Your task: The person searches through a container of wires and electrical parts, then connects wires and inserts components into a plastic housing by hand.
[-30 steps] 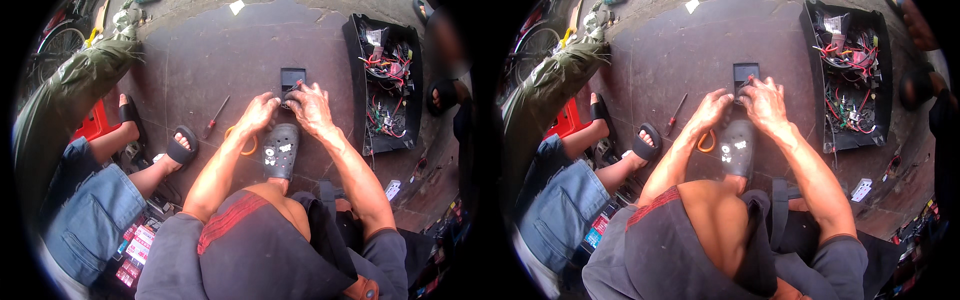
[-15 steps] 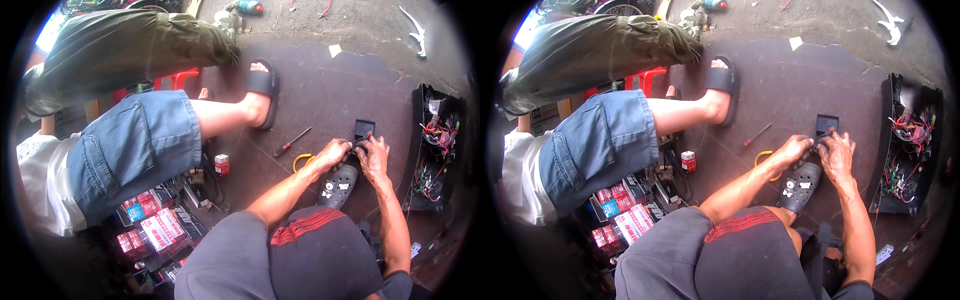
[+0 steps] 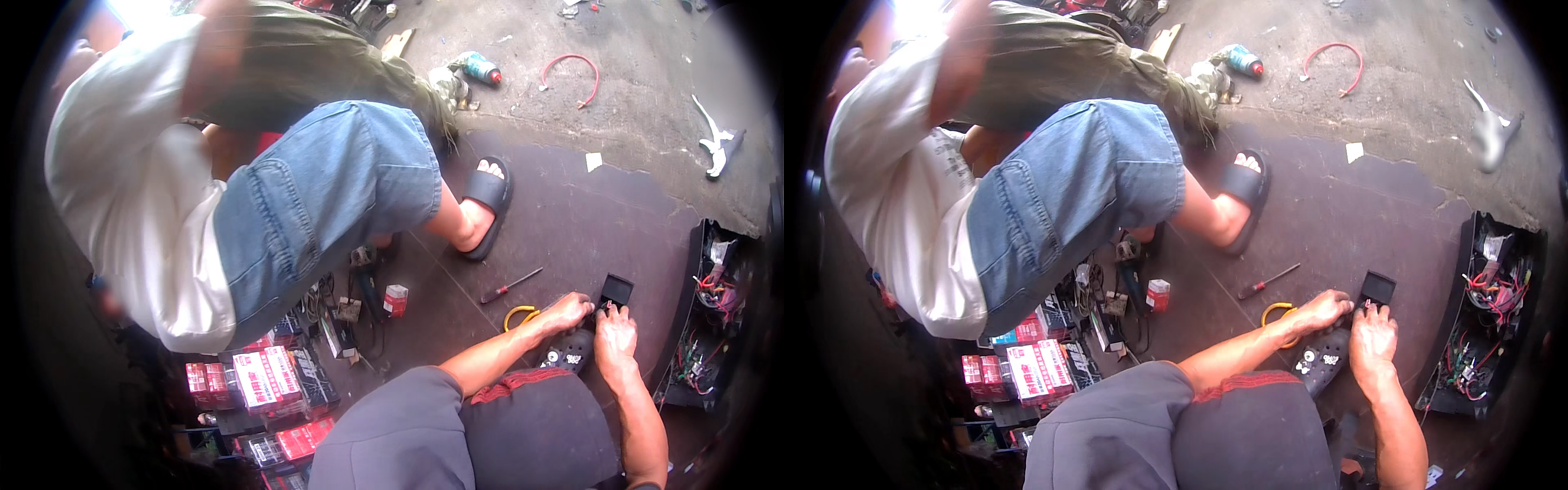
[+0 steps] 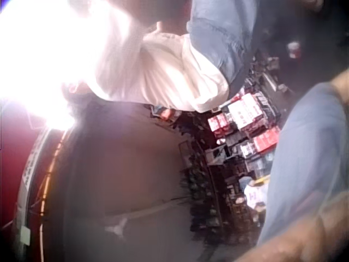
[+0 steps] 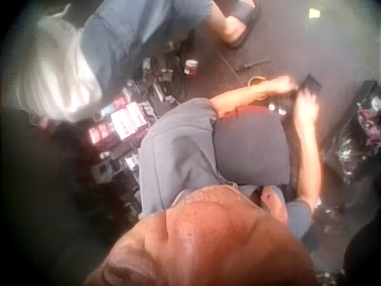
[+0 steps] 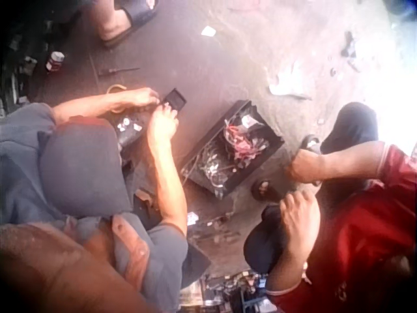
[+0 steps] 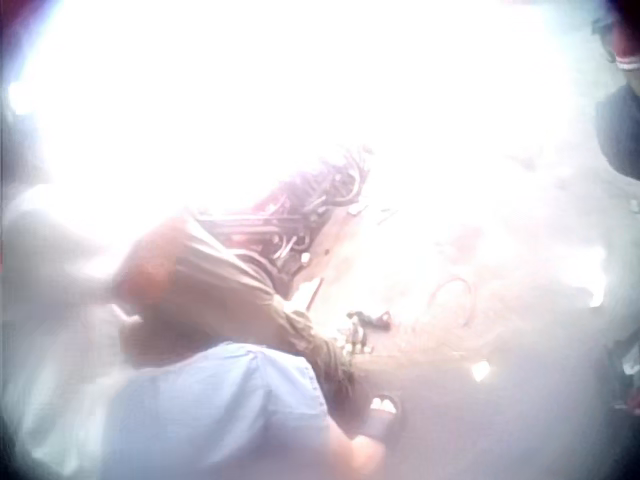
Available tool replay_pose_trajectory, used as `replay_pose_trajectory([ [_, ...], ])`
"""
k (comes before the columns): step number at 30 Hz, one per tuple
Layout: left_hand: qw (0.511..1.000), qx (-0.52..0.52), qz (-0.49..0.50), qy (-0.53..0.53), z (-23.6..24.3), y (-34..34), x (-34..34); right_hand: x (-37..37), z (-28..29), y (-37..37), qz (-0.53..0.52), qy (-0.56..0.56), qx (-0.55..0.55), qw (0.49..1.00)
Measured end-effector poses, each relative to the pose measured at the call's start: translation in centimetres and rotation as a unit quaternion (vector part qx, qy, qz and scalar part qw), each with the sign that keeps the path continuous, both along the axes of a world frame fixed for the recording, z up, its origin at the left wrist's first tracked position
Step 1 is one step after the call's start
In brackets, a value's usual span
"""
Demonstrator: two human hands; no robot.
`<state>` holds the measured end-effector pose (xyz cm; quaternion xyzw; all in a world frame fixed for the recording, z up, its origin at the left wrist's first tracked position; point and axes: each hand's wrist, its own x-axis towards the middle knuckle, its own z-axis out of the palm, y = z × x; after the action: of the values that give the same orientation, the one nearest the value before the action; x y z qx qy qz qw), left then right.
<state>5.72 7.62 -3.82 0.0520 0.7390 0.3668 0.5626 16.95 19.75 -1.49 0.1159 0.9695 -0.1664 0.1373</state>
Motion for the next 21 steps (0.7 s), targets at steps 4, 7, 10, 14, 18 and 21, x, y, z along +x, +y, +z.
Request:
replay_pose_trajectory([
  [4, 1.0, -0.009, -0.006, -0.011, 0.0, 0.1, -0.1, -0.7, 0.1, 0.6, -0.083, 0.02, -0.076, 0.993],
  [7, 1.0, -0.01, 0.005, 0.008, -0.6, -0.5, 0.1, -1.1, 1.2, 0.6, -0.144, 0.068, -0.132, 0.978],
  [10, 1.0, -0.002, -0.014, 0.005, -0.3, -0.3, 0.2, 0.3, -0.6, 0.4, -0.17, 0.083, -0.157, 0.969],
  [14, 1.0, -0.005, 0.017, -0.012, -0.4, -0.7, 0.4, -0.1, 0.4, 0.6, -0.191, 0.037, -0.194, 0.962],
  [18, 0.997, 0.017, 0.048, -0.054, -0.6, -1.8, 0.2, 0.2, -0.6, -0.6, -0.202, 0.067, -0.206, 0.955],
  [21, 0.997, 0.032, 0.045, -0.054, -1.1, -2.7, -0.2, 0.1, -0.8, -0.7, -0.196, 0.08, -0.203, 0.956],
])
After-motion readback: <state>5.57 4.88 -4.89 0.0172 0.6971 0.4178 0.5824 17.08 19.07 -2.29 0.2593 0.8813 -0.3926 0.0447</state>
